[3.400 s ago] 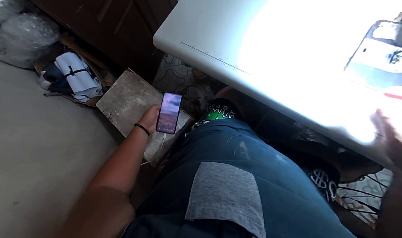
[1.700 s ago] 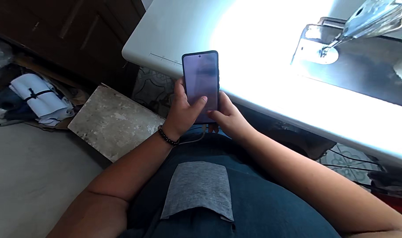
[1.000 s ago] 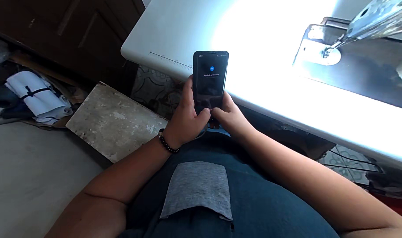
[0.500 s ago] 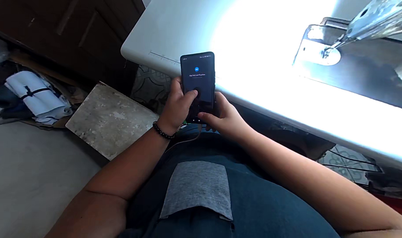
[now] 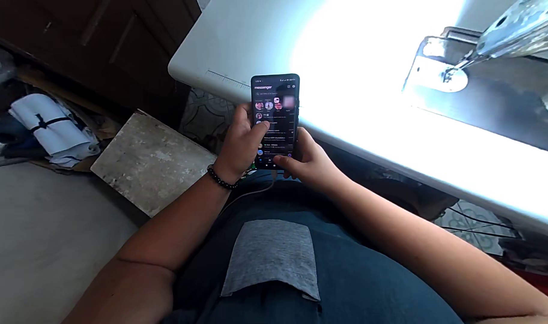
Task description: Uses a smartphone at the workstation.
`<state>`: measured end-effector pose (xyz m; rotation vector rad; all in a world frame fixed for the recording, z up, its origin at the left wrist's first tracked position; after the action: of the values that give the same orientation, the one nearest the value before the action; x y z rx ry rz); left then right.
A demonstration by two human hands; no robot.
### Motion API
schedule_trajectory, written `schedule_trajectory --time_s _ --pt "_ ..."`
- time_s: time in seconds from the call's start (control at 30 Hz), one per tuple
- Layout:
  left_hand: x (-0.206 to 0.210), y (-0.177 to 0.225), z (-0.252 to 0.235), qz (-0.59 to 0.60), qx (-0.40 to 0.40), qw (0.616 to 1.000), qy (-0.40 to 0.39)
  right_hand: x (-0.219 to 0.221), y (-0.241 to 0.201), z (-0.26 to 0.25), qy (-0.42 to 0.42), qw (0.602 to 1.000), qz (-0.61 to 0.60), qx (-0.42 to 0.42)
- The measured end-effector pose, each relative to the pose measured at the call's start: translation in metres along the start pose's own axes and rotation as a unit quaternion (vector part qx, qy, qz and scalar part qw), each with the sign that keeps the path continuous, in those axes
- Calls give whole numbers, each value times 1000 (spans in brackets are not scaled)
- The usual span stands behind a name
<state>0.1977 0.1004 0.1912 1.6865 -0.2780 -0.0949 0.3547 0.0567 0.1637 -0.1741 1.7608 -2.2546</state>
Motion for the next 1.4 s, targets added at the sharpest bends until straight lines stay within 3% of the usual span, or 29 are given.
schedule_trajectory --time_s 1.07,1.4 --pt "3 1 -1 -86 38 996 6 -3 3 2 -3 1000 10 -7" --pt "4 0 0 -60 43 997 -1 -2 5 3 8 999 44 -13"
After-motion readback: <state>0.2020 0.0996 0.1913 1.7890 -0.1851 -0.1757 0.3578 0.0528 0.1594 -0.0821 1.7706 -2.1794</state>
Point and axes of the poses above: each hand's wrist, its own z-axis away from the middle knuckle, its own x-axis out of the palm, y = z × x, the point moved 3 cm from there along -z, towards the middle knuckle, and after that the axes turned 8 degrees about x, right-handed, at the moved point
